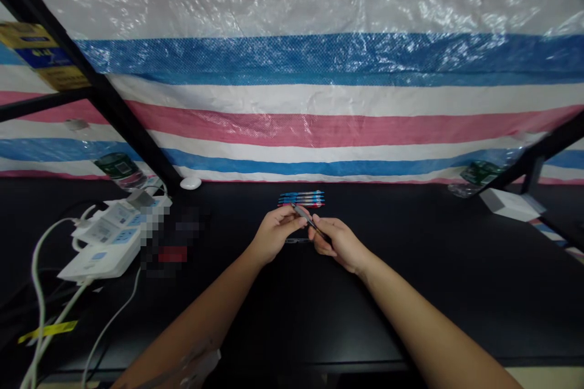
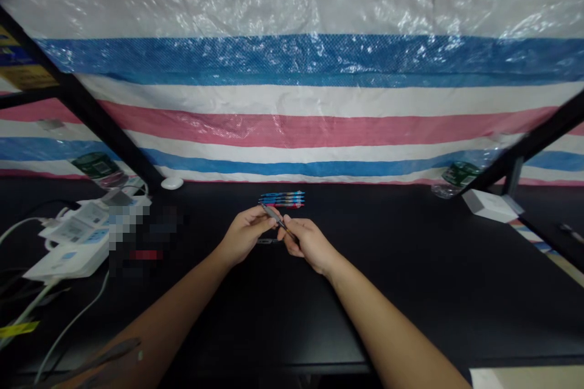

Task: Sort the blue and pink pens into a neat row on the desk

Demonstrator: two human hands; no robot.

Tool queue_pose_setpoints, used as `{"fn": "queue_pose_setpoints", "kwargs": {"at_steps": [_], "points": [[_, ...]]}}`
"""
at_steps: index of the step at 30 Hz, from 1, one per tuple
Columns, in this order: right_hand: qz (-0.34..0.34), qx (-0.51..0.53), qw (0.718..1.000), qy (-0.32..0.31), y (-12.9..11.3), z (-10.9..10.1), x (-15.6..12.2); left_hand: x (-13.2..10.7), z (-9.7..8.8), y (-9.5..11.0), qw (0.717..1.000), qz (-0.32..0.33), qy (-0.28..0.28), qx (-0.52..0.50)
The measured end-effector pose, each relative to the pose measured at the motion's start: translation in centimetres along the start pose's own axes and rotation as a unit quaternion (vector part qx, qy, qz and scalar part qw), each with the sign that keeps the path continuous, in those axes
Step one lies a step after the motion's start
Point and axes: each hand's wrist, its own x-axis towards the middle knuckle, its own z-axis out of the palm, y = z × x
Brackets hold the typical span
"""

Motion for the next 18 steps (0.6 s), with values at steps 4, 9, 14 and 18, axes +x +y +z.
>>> {"fn": "queue_pose_setpoints", "kwargs": {"at_steps": [4, 9, 14, 18], "points": [[-0.046, -0.03, 0.998, 0.037, -0.28, -0.12, 0.09, 0.23, -0.33, -0.33, 1.0, 0.01, 0.024, -0.016], [-0.033, -0.035, 0.998, 0.034, -0.13, -0.34, 0.12, 0.32, -0.51, -0.53, 0.999, 0.012, 0.03, -0.018], [0.051, 0.114, 0.992, -0.033, -0.2, -0.41, -0.12, 0.15, -0.29, -0.22, 1.0, 0.026, 0.016, -0.003], [0.06, 0.124, 0.99, -0.019, -0.56, -0.36, -0.13, 0.19, -0.1, -0.02, 0.999, 0.028, 0.032, -0.014]]}}
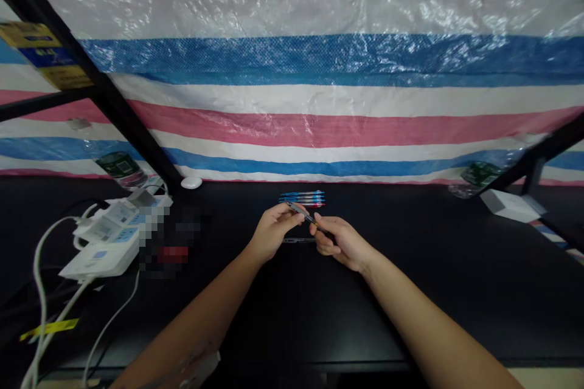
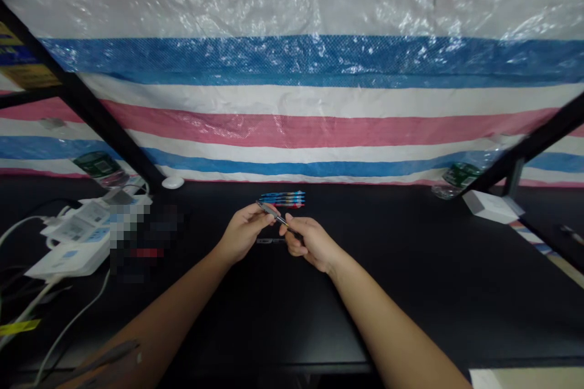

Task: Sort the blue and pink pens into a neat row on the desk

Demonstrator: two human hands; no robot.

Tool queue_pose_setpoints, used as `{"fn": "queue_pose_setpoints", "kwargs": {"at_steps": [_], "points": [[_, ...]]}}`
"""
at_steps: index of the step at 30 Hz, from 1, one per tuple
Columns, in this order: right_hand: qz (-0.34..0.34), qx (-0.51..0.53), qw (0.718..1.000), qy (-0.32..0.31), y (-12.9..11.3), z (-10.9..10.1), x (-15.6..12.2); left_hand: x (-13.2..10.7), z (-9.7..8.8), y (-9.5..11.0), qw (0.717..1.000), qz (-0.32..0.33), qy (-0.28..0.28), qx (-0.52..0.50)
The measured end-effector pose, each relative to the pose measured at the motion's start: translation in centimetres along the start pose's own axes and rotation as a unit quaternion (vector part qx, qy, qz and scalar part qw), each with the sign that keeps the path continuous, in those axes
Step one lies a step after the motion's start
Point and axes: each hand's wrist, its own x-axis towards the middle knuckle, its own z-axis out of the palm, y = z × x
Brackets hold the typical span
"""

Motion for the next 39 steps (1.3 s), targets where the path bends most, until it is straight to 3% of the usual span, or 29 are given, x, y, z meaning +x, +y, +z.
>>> {"fn": "queue_pose_setpoints", "kwargs": {"at_steps": [3, 7, 12, 18, 25, 33, 39], "points": [[-0.043, 0.026, 0.998, 0.041, -0.5, 0.0, 0.0, 0.1, 0.0, 0.3, 0.998, 0.002, 0.037, -0.049], [-0.069, 0.17, 0.983, 0.007, -1.6, -0.3, -0.1, 0.2, -0.2, 0.7, 0.99, 0.014, 0.087, -0.107], [-0.083, 0.263, 0.961, -0.002, -1.8, -0.7, -0.2, 0.1, 0.1, 0.8, 0.989, -0.004, 0.079, -0.128], [-0.096, 0.242, 0.965, 0.019, -1.2, -0.7, 0.0, -0.1, 0.6, 1.0, 0.989, -0.01, 0.072, -0.13], [-0.143, 0.134, 0.979, 0.064, -1.3, -0.4, 0.0, -0.1, 0.5, 0.9, 0.99, -0.003, 0.07, -0.119], [-0.15, 0.168, 0.973, 0.049, -1.5, -0.2, -0.1, 0.0, 0.6, 1.0, 0.99, -0.012, 0.071, -0.12], [-0.173, 0.125, 0.975, 0.063, -1.1, -0.2, 0.0, 0.0, 0.5, 0.8, 0.99, -0.015, 0.069, -0.121]]}}
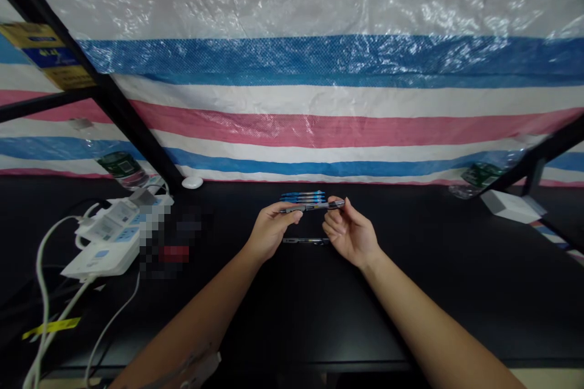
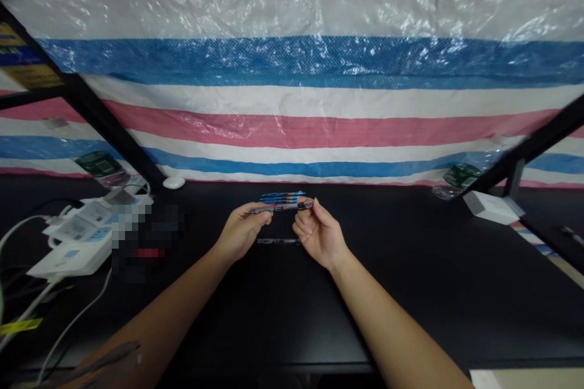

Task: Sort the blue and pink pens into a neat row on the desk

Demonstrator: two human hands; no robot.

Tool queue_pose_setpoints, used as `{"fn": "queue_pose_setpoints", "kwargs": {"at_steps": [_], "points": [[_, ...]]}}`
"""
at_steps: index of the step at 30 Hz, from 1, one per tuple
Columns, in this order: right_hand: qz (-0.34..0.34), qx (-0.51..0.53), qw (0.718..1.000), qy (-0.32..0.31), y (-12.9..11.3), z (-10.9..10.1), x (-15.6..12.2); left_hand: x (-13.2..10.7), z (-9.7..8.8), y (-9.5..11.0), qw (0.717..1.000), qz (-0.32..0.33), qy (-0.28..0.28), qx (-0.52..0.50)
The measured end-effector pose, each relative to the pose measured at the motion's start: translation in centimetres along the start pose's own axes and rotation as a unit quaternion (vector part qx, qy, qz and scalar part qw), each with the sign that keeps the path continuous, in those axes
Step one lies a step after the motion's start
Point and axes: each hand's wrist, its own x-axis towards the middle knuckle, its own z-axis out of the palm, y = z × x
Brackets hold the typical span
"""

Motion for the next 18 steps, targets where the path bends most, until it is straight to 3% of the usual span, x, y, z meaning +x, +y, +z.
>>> {"fn": "queue_pose_setpoints", "kwargs": {"at_steps": [6, 9, 12, 14, 17, 18], "points": [[-0.021, -0.059, 0.998, 0.006, -0.1, -0.3, 0.1, 0.1, -0.2, 0.1, 1.0, 0.002, 0.001, 0.014], [-0.062, -0.198, 0.978, 0.033, -0.4, -1.1, 0.4, 0.2, -0.5, 0.2, 0.998, 0.002, 0.0, 0.056], [-0.131, -0.427, 0.894, 0.033, -0.7, -2.1, 0.7, 0.6, -1.3, 0.4, 0.99, -0.008, -0.021, 0.138], [-0.134, -0.518, 0.845, 0.001, -0.7, -2.8, 0.9, 0.8, -1.9, 0.5, 0.976, -0.004, -0.034, 0.215], [-0.108, -0.609, 0.785, -0.04, -0.6, -3.5, 1.1, 1.0, -2.9, 0.9, 0.929, 0.067, -0.059, 0.359], [-0.102, -0.633, 0.765, -0.05, -0.5, -3.7, 1.2, 0.9, -3.1, 1.1, 0.905, 0.094, -0.094, 0.405]]}}
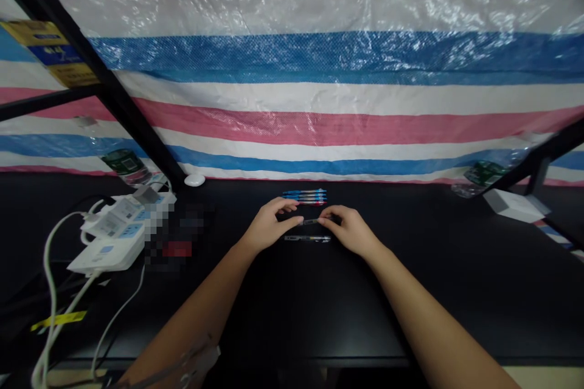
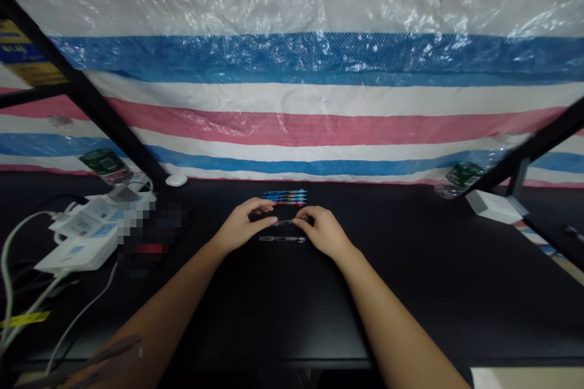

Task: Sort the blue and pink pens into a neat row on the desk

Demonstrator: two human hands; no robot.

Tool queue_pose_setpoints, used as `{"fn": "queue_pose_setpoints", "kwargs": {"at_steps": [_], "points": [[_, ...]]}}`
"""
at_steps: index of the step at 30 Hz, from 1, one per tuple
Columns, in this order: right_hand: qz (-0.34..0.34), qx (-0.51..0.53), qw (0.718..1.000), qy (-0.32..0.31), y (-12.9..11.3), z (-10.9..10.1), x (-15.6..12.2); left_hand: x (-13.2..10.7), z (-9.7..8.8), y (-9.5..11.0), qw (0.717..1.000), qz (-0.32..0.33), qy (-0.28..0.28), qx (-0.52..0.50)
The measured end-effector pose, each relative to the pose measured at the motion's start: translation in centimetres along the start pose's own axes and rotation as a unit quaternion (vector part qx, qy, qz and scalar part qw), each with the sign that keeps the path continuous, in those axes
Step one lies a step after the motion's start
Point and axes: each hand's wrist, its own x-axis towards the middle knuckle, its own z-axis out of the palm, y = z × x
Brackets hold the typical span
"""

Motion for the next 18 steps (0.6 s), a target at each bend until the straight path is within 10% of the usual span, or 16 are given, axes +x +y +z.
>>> {"fn": "queue_pose_setpoints", "kwargs": {"at_steps": [10, 18], "points": [[-0.026, -0.051, 0.996, -0.062, 0.7, 0.5, 0.1, -0.9, -0.3, 0.6, 0.961, 0.096, -0.203, 0.16], [0.003, -0.071, 0.992, 0.106, 3.7, 1.7, 1.7, -0.9, 0.2, 0.1, 0.959, 0.107, -0.192, 0.18]]}}
